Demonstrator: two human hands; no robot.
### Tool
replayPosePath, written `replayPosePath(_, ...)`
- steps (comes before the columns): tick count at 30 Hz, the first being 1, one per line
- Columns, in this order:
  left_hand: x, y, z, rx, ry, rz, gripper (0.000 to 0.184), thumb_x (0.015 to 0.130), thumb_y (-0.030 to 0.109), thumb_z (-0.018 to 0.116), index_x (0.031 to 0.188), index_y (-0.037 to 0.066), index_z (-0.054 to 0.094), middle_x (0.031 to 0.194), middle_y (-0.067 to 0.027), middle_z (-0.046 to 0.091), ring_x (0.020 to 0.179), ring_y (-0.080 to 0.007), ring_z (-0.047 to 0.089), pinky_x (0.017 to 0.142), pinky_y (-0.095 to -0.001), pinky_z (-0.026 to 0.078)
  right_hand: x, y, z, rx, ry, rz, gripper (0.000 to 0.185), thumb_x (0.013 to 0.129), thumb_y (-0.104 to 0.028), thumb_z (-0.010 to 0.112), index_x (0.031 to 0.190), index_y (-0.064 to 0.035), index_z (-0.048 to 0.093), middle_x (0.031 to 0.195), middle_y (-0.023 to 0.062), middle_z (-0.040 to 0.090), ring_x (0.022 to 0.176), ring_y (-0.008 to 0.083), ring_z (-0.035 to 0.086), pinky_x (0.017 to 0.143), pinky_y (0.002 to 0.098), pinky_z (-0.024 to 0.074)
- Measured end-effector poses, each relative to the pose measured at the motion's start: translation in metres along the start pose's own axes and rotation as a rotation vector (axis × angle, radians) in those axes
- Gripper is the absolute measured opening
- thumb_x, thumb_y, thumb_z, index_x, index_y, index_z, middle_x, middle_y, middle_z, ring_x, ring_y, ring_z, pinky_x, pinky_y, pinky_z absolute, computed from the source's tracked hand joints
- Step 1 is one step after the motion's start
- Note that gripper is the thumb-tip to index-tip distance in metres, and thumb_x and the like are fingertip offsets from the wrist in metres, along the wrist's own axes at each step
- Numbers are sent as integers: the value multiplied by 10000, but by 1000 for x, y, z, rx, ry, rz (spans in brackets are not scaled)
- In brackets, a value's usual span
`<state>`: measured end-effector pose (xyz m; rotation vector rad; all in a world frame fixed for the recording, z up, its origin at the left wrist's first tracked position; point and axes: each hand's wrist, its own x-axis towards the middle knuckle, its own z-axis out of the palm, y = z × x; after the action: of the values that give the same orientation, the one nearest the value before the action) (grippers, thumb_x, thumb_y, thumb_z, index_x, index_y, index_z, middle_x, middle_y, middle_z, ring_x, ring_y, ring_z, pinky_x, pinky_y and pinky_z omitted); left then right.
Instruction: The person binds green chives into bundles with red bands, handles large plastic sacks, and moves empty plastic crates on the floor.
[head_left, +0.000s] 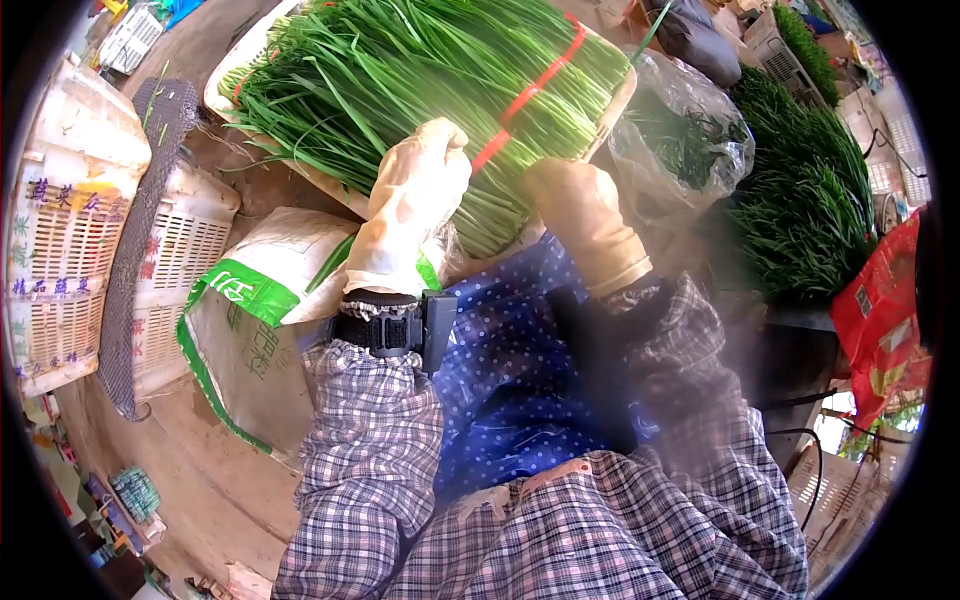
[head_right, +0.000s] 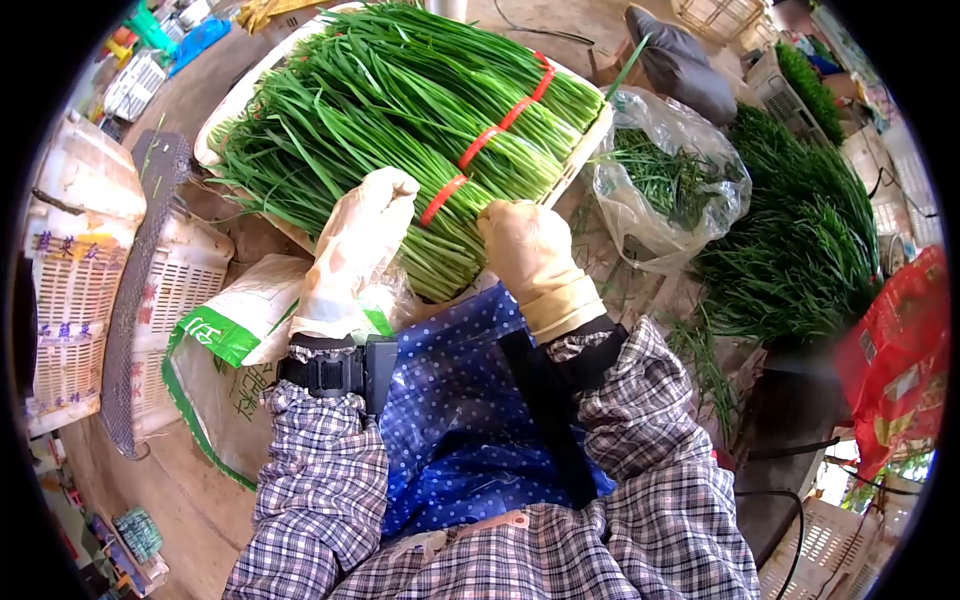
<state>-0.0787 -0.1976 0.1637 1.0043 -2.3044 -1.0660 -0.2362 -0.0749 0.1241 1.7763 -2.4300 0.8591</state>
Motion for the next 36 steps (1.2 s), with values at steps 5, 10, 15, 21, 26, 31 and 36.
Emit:
replayPosePath(5,-4,-1,0,41,66,91,188,856,146,526,993,40,600,936,-182,653,916,-338,624,815,-404,490,11,-10,9,-242,-70,10,112,758,-105,586,675,-46,633,671,172,637,635,354,649,574,422,522)
replayPosePath(10,2,-5,3,138,46,119,183,868,127,529,1022,44,581,856,-145,615,801,-272,598,744,-348,471,21,-22,19,-416,-137,-34,94,710,-135,618,646,-107,680,652,106,655,618,277,667,552,393,538)
replayPosePath(15,2,-12,6,92,68,115,186,838,107,528,998,36,592,909,-128,624,826,-251,591,765,-340,470,19,-12,17,-194,-43,-176,96,711,-124,600,646,-70,646,602,106,607,611,282,634,550,384,505)
replayPosePath(21,0,6,-3,104,-4,-1,226,834,113,490,1001,12,604,978,-203,646,931,-341,617,843,-392,469,48,-23,-14,-134,-326,-71,145,690,-107,612,762,-17,699,712,170,658,711,327,666,644,414,533)
replayPosePath(26,7,-15,4,45,29,115,196,849,138,518,983,13,587,924,-123,611,856,-228,576,796,-325,459,57,-22,-22,-169,-511,15,229,633,-217,625,742,-36,715,707,165,663,700,325,666,638,413,534)
replayPosePath(31,5,-14,0,134,84,92,190,862,136,535,997,19,600,930,-133,634,872,-256,606,796,-325,471,33,-17,-52,-204,-617,174,284,721,-307,623,834,-66,723,810,165,681,808,325,667,747,413,537)
replayPosePath(36,2,-17,-2,19,102,143,143,870,127,533,969,30,573,798,-52,568,729,-136,531,698,-286,444,-43,33,-94,-104,-461,145,204,722,-236,571,749,-56,665,733,164,650,729,358,641,695,449,519)
